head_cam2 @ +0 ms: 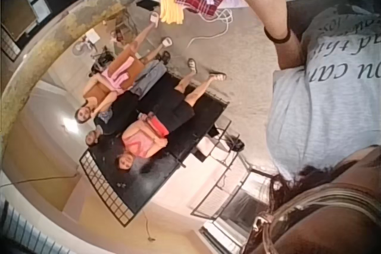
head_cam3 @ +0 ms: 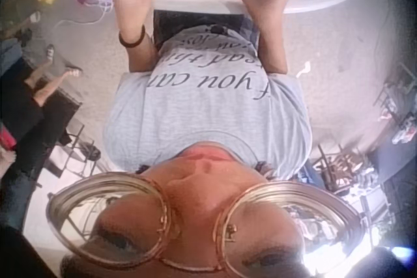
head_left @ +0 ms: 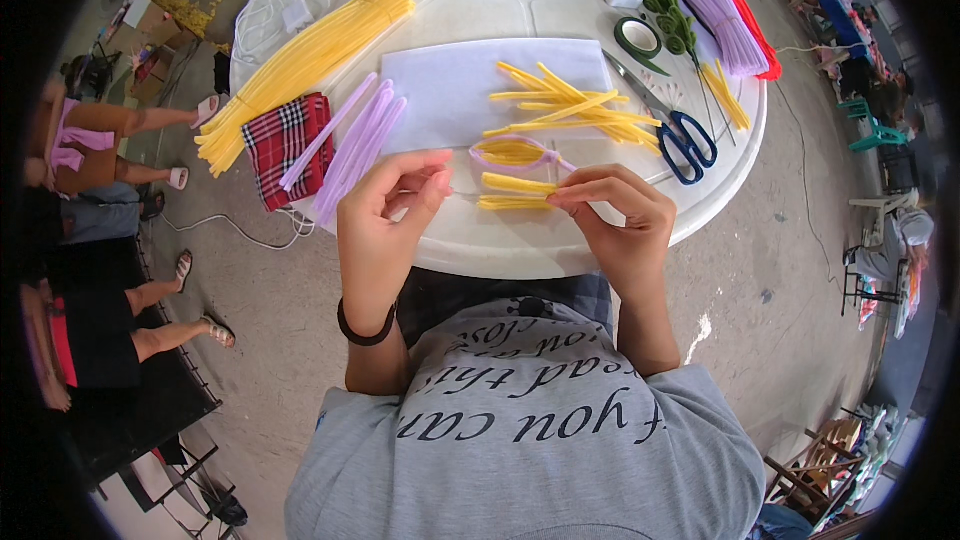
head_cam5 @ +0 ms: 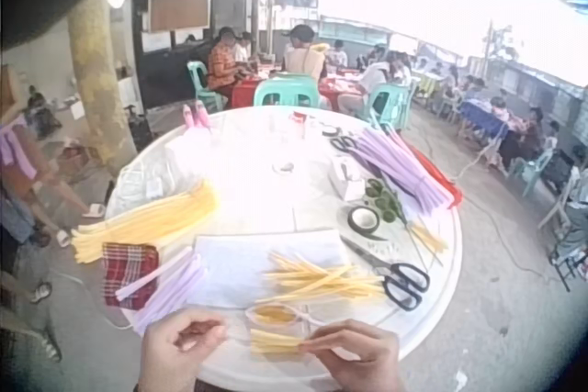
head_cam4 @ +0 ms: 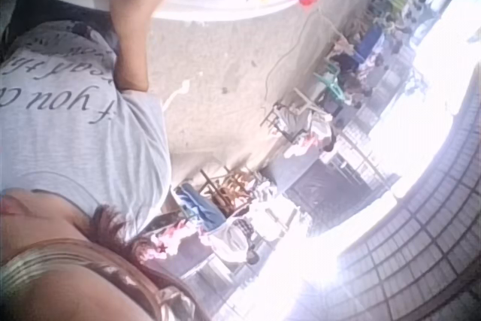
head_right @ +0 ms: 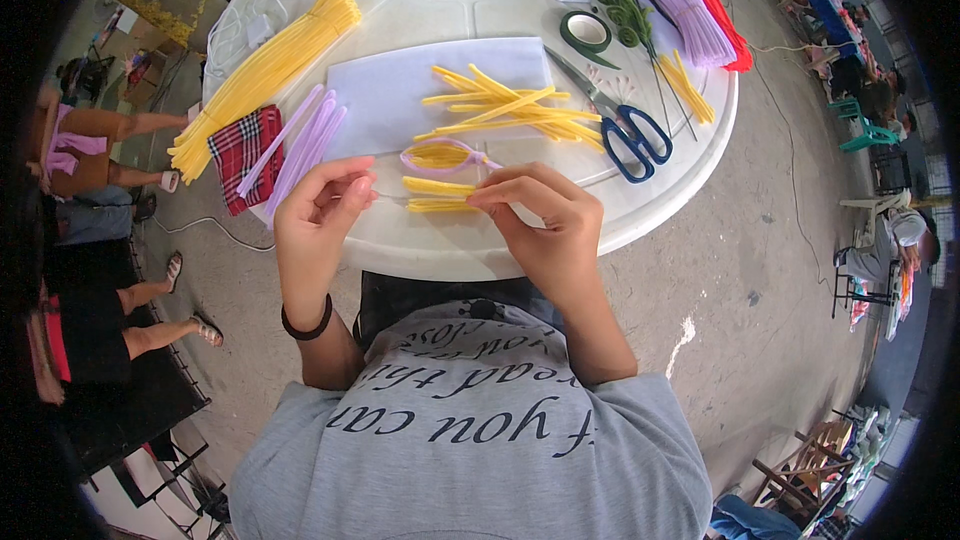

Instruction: The person assembles a craft object by hand, grouping together multiple yellow and pink flexible sticks and twisting them at the base to create a looped form.

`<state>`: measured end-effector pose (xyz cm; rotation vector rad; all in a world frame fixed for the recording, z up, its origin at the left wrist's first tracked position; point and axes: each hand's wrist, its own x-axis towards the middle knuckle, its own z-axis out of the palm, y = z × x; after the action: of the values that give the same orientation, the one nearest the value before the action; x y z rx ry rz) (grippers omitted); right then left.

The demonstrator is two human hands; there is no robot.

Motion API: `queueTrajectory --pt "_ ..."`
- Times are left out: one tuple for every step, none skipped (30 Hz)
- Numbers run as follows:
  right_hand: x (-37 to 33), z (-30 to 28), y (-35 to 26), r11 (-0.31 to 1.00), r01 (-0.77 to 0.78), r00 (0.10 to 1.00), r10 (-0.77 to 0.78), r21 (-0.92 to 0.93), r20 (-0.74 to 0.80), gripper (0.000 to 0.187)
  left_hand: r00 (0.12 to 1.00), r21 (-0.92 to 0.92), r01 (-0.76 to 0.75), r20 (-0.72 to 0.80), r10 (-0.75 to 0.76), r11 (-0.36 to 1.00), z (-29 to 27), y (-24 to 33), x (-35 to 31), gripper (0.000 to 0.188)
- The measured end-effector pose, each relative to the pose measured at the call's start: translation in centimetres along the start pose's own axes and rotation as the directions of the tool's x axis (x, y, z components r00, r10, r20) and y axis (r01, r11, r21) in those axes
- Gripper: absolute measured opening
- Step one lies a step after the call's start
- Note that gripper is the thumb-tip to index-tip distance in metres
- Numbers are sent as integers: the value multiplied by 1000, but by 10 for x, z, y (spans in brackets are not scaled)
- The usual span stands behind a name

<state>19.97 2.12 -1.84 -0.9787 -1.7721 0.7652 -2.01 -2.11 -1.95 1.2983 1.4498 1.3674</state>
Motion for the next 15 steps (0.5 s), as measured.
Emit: queueTrajectory --pt "0 1 0 1000 2 1000 -2 -3 7 18 996 83 -86 -7 87 993 0 6 1 23" --pt "0 2 0 1000 4 1000 -4 -6 14 18 985 165 -170 -7 174 972 2 9 2 25" --pt "0 3 0 1000 8 1000 -8 -9 22 18 970 207 -244 46 240 947 5 10 3 25" --pt "0 3 0 1000 22 999 -22 -12 33 18 948 245 -318 103 301 916 9 11 3 26" --pt "0 3 1 999 36 998 -36 -16 44 19 919 277 -391 162 358 878 11 11 3 27" --pt "0 3 2 998 50 997 -49 -23 52 19 931 290 -358 187 314 888 11 9 2 26" --pt "1 3 3 998 63 996 -61 -29 60 18 940 304 -324 213 268 896 11 6 0 26" --pt "1 2 4 997 75 995 -73 -35 68 18 946 319 -291 237 222 902 11 3 -2 25" --pt "1 2 4 995 87 994 -83 -40 77 18 934 351 -329 259 247 877 9 1 -2 25" --pt "2 0 4 989 120 989 -111 -85 101 19 921 382 -367 281 271 848 8 0 -2 25" --pt "3 -3 3 980 154 982 -138 -129 128 20 906 411 -403 303 294 818 8 -2 -1 24" --pt "4 -6 3 967 189 974 -164 -168 156 21 894 405 -431 309 324 806 8 -4 -1 24" --pt "7 -9 2 958 194 977 -169 -212 130 22 882 400 -459 314 352 793 10 -6 -1 24" --pt "12 -13 1 946 198 979 -176 -256 104 22 868 394 -486 319 380 780 10 -8 0 24" --pt "16 -18 2 933 198 980 -184 -301 77 23 868 399 -486 324 376 778 11 -7 0 24"
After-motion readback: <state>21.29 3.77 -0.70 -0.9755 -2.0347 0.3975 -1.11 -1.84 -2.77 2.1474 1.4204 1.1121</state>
